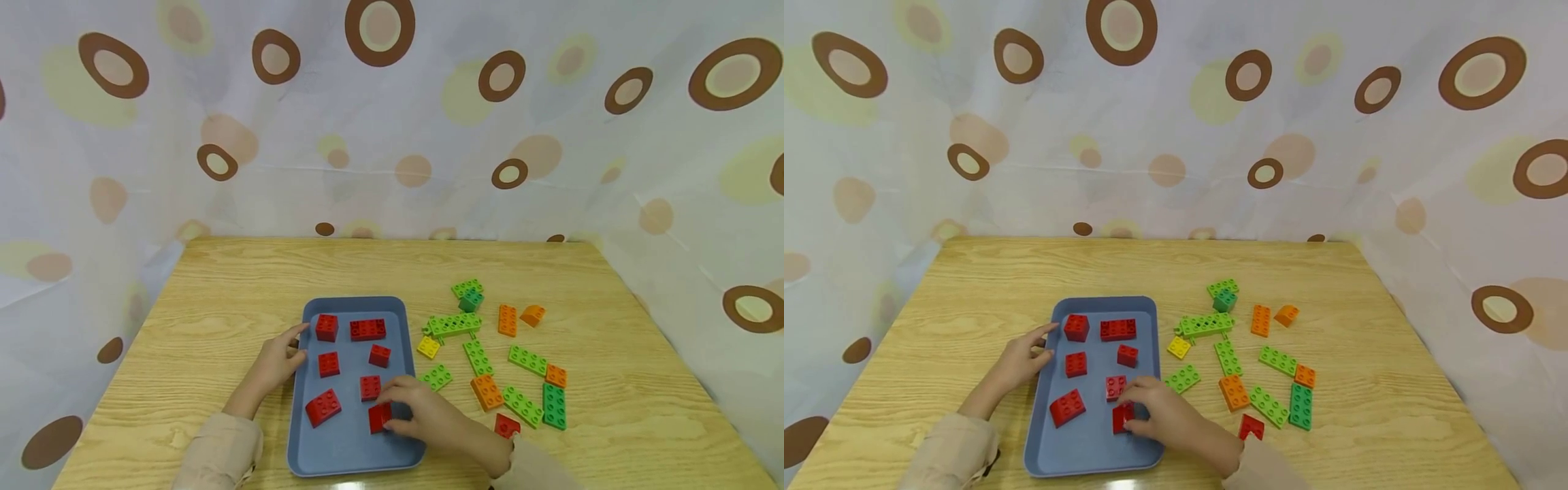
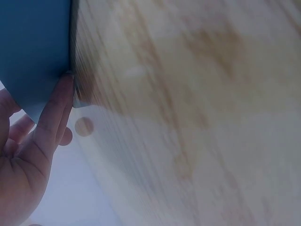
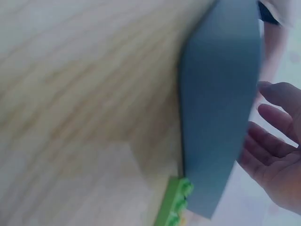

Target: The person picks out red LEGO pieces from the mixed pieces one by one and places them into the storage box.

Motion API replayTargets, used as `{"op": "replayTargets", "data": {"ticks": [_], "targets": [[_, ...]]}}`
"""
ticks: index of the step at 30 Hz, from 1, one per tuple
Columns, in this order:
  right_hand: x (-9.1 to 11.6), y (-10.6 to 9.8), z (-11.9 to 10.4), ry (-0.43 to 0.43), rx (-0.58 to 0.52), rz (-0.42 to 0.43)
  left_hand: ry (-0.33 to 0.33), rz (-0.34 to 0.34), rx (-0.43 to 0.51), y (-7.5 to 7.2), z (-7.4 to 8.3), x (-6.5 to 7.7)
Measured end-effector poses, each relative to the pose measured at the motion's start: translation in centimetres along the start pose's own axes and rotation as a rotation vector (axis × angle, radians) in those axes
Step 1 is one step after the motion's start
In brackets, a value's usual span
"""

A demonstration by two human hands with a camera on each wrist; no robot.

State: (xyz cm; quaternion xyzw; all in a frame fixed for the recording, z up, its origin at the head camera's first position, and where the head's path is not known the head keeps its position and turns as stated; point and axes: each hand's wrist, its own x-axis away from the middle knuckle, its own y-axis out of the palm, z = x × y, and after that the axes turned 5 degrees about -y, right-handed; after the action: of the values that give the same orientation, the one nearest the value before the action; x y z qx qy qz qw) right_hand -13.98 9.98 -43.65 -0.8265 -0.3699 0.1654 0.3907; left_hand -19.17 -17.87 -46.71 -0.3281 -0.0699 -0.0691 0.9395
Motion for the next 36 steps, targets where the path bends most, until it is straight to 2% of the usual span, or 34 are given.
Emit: {"op": "replayTargets", "data": {"ticks": [2, 5, 9, 12, 15, 18, 21, 24, 28, 36], "targets": [[0.4, -0.5, 0.2, -0.011, -0.023, 0.051, -0.001, -0.001, 0.002, 0.0, 0.0, 0.0], [1.3, -1.3, 0.7, -0.058, -0.031, 0.172, 0.003, 0.004, -0.003, 0.0, 0.0, 0.0], [2.3, -2.1, 1.6, -0.156, 0.01, 0.362, 0.01, 0.009, -0.01, 0.0, 0.0, 0.0], [3.2, -2.6, 2.2, -0.205, 0.029, 0.467, 0.013, 0.011, -0.014, -0.1, 0.1, -0.1], [4.2, -3.3, 2.7, -0.225, 0.057, 0.544, 0.017, 0.018, -0.019, -0.2, 0.2, -0.1], [5.3, -3.8, 3.1, -0.204, 0.111, 0.601, 0.012, 0.009, -0.017, -0.2, 0.2, -0.1], [6.5, -4.1, 3.7, -0.133, 0.148, 0.619, 0.006, -0.001, -0.016, -0.2, 0.1, 0.0], [7.7, -4.0, 4.3, -0.046, 0.178, 0.609, 0.008, -0.003, -0.018, -0.2, 0.2, 0.1], [9.3, -3.8, 5.1, 0.024, 0.183, 0.58, 0.014, 0.004, -0.019, -0.3, 0.3, 0.2], [12.5, -3.0, 6.1, 0.168, 0.109, 0.395, 0.027, 0.002, -0.012, -0.2, 0.4, 0.2]]}}
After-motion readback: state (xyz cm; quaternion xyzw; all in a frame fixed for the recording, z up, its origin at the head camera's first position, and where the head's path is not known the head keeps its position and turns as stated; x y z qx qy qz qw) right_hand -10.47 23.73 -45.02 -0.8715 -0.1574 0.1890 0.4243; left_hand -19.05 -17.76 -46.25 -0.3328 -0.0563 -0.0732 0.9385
